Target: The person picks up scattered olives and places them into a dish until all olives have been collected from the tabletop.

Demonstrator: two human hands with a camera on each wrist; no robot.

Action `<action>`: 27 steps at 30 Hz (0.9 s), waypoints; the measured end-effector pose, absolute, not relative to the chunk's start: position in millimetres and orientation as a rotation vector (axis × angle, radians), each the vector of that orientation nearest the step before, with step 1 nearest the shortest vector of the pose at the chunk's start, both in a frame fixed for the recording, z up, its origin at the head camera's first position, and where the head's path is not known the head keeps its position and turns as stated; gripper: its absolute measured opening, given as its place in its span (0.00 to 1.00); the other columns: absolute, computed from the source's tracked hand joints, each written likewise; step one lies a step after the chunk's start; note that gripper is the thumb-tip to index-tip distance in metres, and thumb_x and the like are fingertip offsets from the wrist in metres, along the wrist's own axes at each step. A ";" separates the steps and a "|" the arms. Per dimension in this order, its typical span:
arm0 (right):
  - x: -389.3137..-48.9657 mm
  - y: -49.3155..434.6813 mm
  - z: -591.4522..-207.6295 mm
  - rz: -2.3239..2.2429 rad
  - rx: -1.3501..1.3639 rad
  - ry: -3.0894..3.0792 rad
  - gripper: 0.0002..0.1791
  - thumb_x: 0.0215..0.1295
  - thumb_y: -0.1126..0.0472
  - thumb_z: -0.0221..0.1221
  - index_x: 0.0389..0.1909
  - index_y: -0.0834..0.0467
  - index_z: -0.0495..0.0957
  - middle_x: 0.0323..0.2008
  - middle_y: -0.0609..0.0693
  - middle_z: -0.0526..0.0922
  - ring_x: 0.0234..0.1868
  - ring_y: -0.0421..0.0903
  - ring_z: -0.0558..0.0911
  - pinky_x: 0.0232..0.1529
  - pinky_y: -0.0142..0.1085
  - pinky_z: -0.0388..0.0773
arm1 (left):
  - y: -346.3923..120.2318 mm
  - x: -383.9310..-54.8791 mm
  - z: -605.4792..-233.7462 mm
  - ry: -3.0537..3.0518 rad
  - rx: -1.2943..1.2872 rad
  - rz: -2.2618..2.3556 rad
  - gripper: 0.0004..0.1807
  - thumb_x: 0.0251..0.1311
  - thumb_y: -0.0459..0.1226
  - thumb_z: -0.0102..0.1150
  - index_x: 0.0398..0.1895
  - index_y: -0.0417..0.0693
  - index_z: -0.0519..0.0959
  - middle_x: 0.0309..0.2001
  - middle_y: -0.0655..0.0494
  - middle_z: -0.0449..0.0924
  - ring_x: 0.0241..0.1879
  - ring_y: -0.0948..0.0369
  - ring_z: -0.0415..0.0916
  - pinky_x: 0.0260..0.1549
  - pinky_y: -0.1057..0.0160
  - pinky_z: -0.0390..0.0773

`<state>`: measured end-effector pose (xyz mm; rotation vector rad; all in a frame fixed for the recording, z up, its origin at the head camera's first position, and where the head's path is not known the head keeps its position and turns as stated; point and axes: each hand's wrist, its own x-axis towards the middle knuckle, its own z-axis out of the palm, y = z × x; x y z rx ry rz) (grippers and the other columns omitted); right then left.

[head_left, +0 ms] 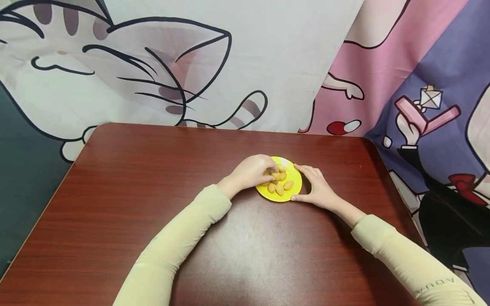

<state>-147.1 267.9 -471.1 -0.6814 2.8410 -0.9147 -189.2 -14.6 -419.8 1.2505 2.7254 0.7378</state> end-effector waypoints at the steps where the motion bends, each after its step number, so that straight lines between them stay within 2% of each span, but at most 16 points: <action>1: -147.0 268.0 -471.3 -0.917 -0.684 2.842 0.60 0.49 0.51 0.83 0.81 0.60 0.62 0.76 0.63 0.68 0.75 0.63 0.64 0.73 0.61 0.60 | -11.1 -189.8 -420.3 2.726 1.258 0.726 0.10 0.67 0.41 0.73 0.48 0.48 0.89 0.47 0.55 0.89 0.50 0.58 0.84 0.59 0.59 0.81; 18: -147.7 267.9 -472.0 -0.932 -0.704 2.850 0.59 0.48 0.52 0.83 0.80 0.60 0.63 0.75 0.63 0.69 0.75 0.63 0.64 0.73 0.61 0.59 | 12.8 -193.2 -423.3 2.691 1.378 0.557 0.05 0.69 0.38 0.70 0.44 0.51 0.91 0.45 0.57 0.89 0.50 0.59 0.83 0.61 0.61 0.80; 27: -146.7 268.0 -471.1 -0.930 -0.695 2.843 0.60 0.48 0.52 0.83 0.80 0.61 0.62 0.75 0.63 0.69 0.75 0.63 0.64 0.73 0.61 0.58 | 8.8 -193.3 -421.8 2.689 1.340 0.606 0.09 0.68 0.37 0.70 0.49 0.51 0.91 0.49 0.57 0.90 0.55 0.59 0.84 0.65 0.61 0.79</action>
